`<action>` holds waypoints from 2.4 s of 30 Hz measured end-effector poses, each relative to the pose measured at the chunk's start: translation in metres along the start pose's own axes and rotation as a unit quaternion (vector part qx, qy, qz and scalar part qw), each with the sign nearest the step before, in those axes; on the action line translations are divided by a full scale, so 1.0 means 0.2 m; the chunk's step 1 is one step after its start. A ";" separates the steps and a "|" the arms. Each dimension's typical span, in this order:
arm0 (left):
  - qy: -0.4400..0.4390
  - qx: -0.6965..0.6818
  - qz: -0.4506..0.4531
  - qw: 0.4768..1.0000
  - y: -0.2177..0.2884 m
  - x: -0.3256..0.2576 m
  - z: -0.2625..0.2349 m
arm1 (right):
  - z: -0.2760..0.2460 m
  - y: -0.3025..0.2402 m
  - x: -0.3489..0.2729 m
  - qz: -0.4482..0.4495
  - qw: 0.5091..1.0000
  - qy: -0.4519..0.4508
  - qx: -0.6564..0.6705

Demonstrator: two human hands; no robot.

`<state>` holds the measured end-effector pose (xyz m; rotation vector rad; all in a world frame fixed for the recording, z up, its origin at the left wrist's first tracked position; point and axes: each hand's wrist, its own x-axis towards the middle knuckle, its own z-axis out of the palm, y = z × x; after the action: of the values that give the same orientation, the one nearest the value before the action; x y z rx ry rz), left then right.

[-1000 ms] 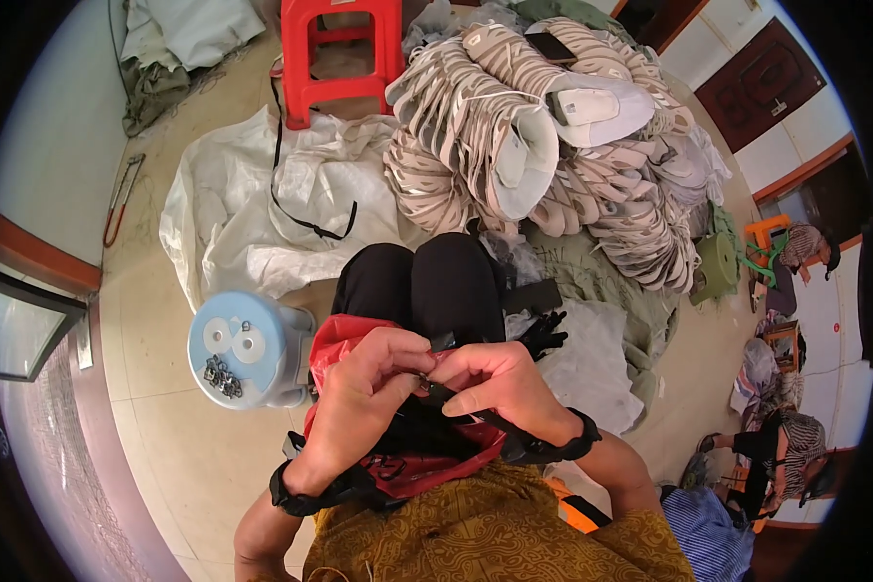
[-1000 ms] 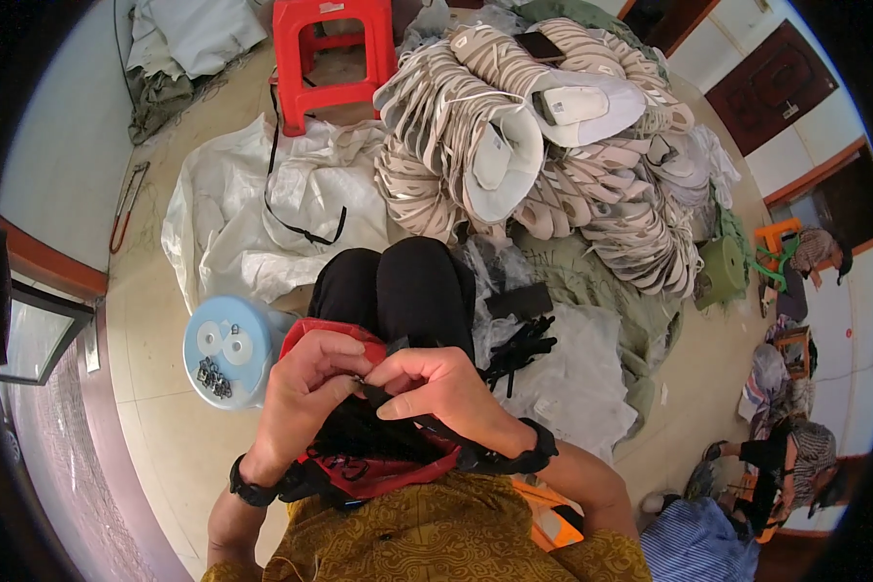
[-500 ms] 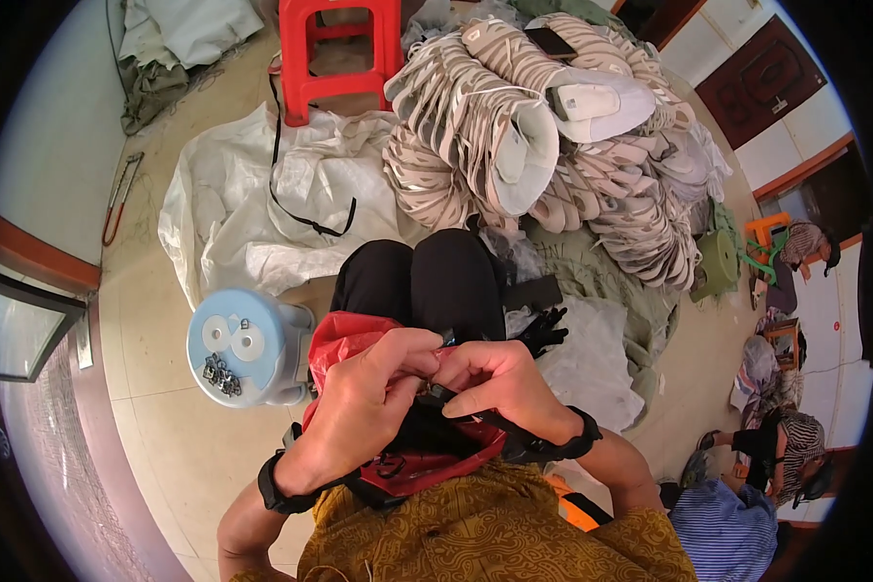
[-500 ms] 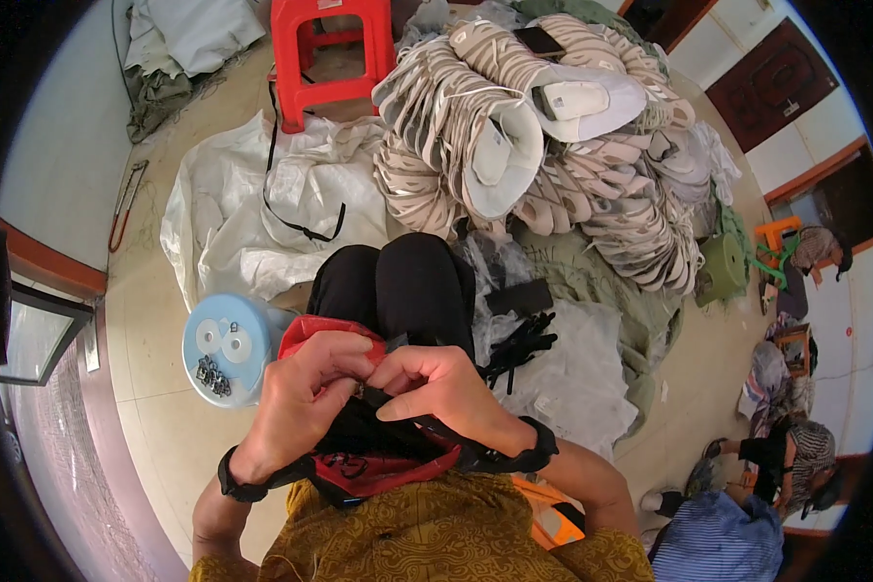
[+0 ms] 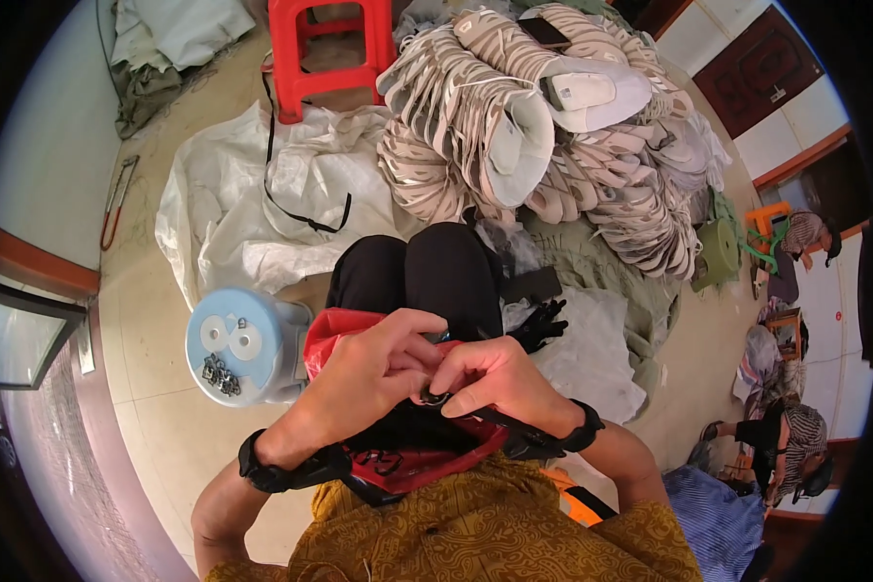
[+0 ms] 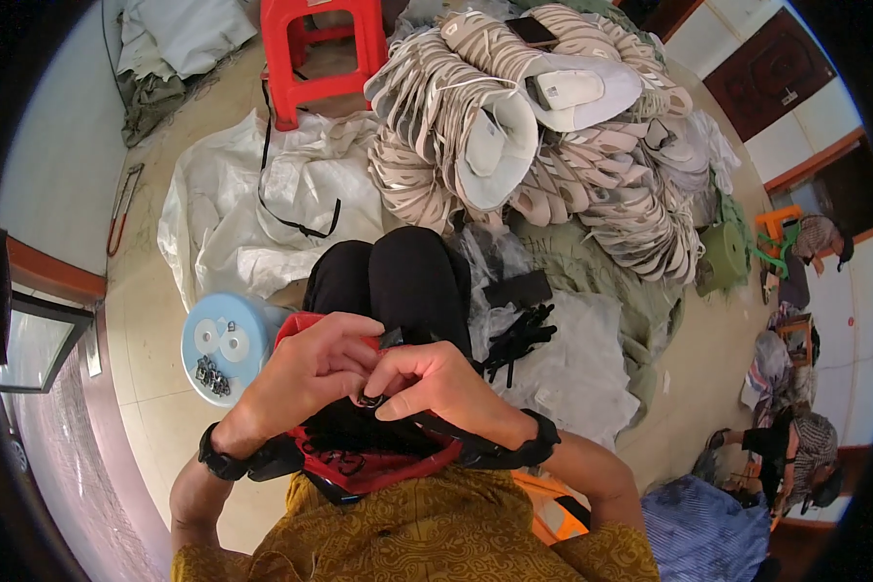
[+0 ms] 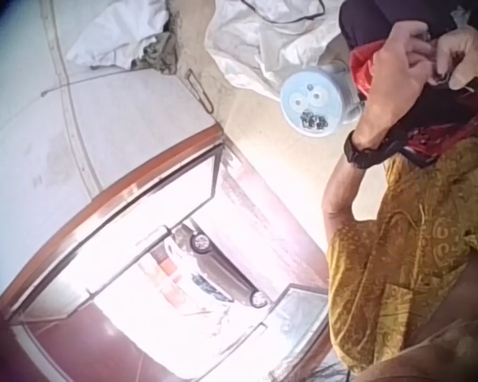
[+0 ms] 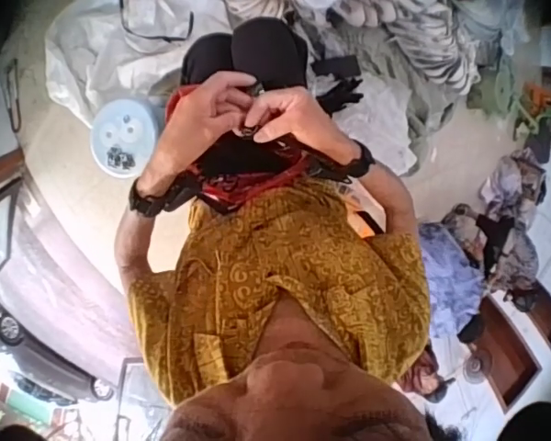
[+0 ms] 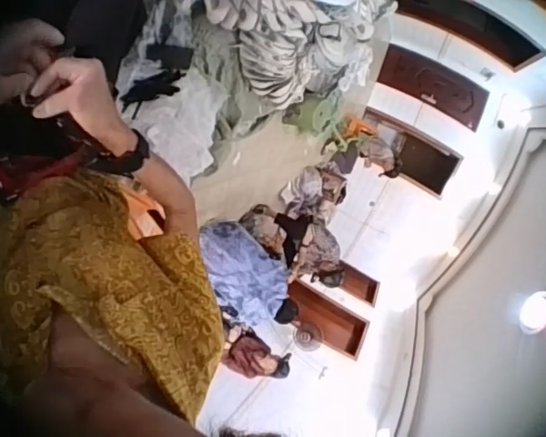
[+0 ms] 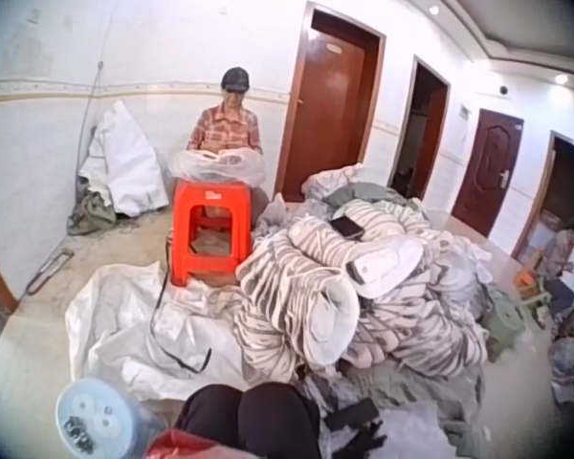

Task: The recorder is assembling small buckles or fasteners onto straps and placing them into a red bag in a shoe manufacturing environment.

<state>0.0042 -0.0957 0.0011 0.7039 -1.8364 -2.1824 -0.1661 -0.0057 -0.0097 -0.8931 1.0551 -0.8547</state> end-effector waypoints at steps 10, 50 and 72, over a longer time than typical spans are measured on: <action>0.022 -0.139 0.026 0.990 -0.08 -0.06 0.06 | 0.02 0.06 -0.02 -0.109 0.991 0.076 0.011; 0.109 0.086 0.288 0.947 -0.07 -0.06 0.19 | 0.07 -0.02 -0.08 -0.103 0.990 0.060 0.073; 0.115 0.322 0.306 0.888 0.05 -0.08 0.15 | -0.01 -0.08 -0.13 -0.235 0.946 0.158 -0.159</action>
<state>0.0028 -0.0643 0.0169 0.3680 -2.2474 -1.0498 -0.1781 0.0121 0.0128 -1.3445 1.3065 -1.2789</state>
